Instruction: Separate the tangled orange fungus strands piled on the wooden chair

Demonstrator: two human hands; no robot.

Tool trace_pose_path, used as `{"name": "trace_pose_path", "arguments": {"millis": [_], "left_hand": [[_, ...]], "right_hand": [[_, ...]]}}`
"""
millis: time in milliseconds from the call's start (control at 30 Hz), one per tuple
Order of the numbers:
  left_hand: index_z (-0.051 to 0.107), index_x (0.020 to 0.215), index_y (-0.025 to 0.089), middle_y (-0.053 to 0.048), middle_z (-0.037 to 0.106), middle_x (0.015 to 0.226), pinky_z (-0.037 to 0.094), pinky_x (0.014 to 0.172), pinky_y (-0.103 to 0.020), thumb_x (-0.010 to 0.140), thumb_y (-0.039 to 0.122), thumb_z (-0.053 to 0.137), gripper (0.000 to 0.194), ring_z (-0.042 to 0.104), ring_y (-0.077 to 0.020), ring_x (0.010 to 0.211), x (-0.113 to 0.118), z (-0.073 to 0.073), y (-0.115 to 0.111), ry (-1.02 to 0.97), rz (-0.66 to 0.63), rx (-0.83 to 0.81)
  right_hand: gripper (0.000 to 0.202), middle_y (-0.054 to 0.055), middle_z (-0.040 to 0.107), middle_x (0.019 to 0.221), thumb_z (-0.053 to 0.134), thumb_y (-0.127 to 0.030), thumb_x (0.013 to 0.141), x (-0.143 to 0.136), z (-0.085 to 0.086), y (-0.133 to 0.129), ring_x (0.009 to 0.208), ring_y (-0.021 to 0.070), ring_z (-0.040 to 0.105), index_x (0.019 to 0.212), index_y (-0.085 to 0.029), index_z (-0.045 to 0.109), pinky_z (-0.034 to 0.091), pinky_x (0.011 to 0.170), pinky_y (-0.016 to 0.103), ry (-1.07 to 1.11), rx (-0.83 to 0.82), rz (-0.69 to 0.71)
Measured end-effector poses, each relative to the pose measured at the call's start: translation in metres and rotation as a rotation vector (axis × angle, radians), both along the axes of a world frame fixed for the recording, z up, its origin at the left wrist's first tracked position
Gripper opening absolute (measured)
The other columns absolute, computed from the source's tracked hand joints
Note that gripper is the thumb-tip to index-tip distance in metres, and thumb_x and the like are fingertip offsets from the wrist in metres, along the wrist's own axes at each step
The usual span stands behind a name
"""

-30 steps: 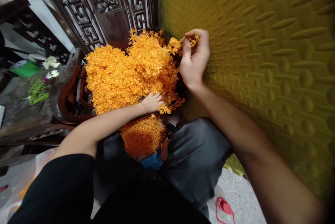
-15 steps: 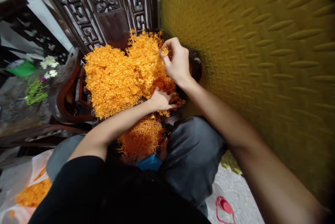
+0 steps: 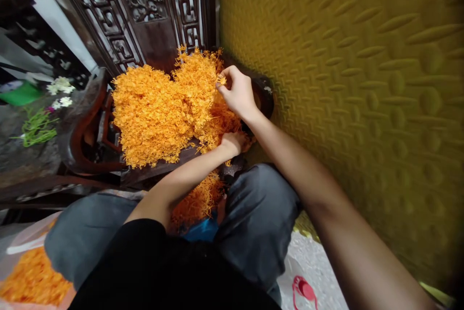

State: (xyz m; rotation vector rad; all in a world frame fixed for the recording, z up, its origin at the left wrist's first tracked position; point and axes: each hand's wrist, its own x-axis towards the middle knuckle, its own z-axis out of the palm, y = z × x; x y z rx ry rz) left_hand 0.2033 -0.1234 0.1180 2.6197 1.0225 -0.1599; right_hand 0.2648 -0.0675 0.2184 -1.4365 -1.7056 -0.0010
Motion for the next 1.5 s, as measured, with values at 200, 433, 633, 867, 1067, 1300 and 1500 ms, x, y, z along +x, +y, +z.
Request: {"name": "trace_pose_path", "arguments": {"millis": [200, 433, 633, 867, 1067, 1300, 1500], "left_hand": [[0.077, 0.102, 0.015, -0.015, 0.076, 0.094, 0.052, 0.079, -0.036, 0.092, 0.062, 0.056, 0.052, 0.071, -0.0269, 0.089, -0.026, 0.023, 0.016, -0.306, 0.278, 0.055], [0.062, 0.073, 0.018, 0.006, 0.052, 0.062, 0.033, 0.057, -0.023, 0.064, 0.025, 0.079, 0.02, 0.043, -0.0091, 0.058, -0.082, 0.065, 0.071, -0.912, 0.488, -0.456], [0.057, 0.071, 0.018, 0.004, 0.052, 0.066, 0.029, 0.05, -0.022, 0.063, 0.021, 0.079, 0.024, 0.041, -0.0074, 0.054, -0.072, 0.076, 0.081, -1.053, 0.668, -0.772], [0.063, 0.082, 0.017, 0.002, 0.06, 0.069, 0.034, 0.05, -0.021, 0.073, 0.017, 0.07, 0.011, 0.05, -0.0083, 0.057, -0.057, 0.091, 0.067, -0.917, 0.535, -0.744], [0.07, 0.108, 0.018, -0.008, 0.076, 0.104, 0.055, 0.088, -0.035, 0.095, 0.037, 0.057, 0.027, 0.069, -0.0173, 0.092, -0.108, 0.147, 0.027, -0.867, -0.009, 0.018], [0.02, 0.164, 0.008, -0.027, 0.018, 0.17, 0.02, 0.121, -0.072, 0.071, 0.083, 0.065, 0.128, 0.018, -0.0478, 0.155, -0.137, 0.051, 0.03, -0.249, 0.044, 0.421], [0.0, 0.167, 0.023, -0.017, 0.009, 0.174, 0.003, 0.114, -0.084, 0.078, 0.066, 0.072, 0.122, -0.019, -0.0484, 0.156, -0.063, -0.036, 0.041, 0.064, 0.185, 0.408]], "right_hand": [[0.013, 0.002, 0.066, 0.09, 0.06, -0.015, 0.083, 0.024, -0.01, 0.01, 0.081, 0.016, 0.061, 0.096, -0.017, 0.059, 0.052, 0.081, 0.032, 0.202, 0.139, 0.099], [0.055, 0.011, 0.063, 0.123, 0.062, -0.001, 0.068, 0.036, -0.006, 0.005, 0.115, 0.0231, 0.061, 0.121, -0.015, 0.059, 0.05, 0.102, 0.039, -0.02, 0.043, 0.315], [0.026, 0.009, 0.06, 0.109, 0.057, -0.006, 0.082, 0.054, -0.013, -0.035, 0.095, 0.0201, 0.059, 0.105, -0.018, 0.064, 0.052, 0.088, 0.037, -0.056, 0.244, 0.052], [0.027, 0.009, 0.069, 0.109, 0.07, -0.033, 0.084, 0.036, -0.094, -0.041, 0.091, 0.0226, 0.063, 0.108, -0.019, 0.072, 0.053, 0.085, 0.037, 0.309, -0.037, 0.195], [0.037, 0.003, 0.065, 0.078, 0.056, -0.053, 0.096, 0.04, -0.119, -0.041, 0.067, 0.018, 0.058, 0.095, -0.017, 0.066, 0.048, 0.062, 0.029, 0.568, 0.005, -0.072], [0.039, 0.004, 0.069, 0.081, 0.064, -0.055, 0.089, 0.033, -0.114, -0.048, 0.069, 0.0167, 0.058, 0.092, -0.016, 0.068, 0.046, 0.063, 0.028, 0.63, 0.002, -0.111], [0.037, 0.008, 0.074, 0.089, 0.066, -0.051, 0.089, 0.043, -0.1, -0.056, 0.078, 0.0197, 0.064, 0.095, -0.015, 0.072, 0.05, 0.073, 0.031, 0.574, 0.006, -0.135]]}}
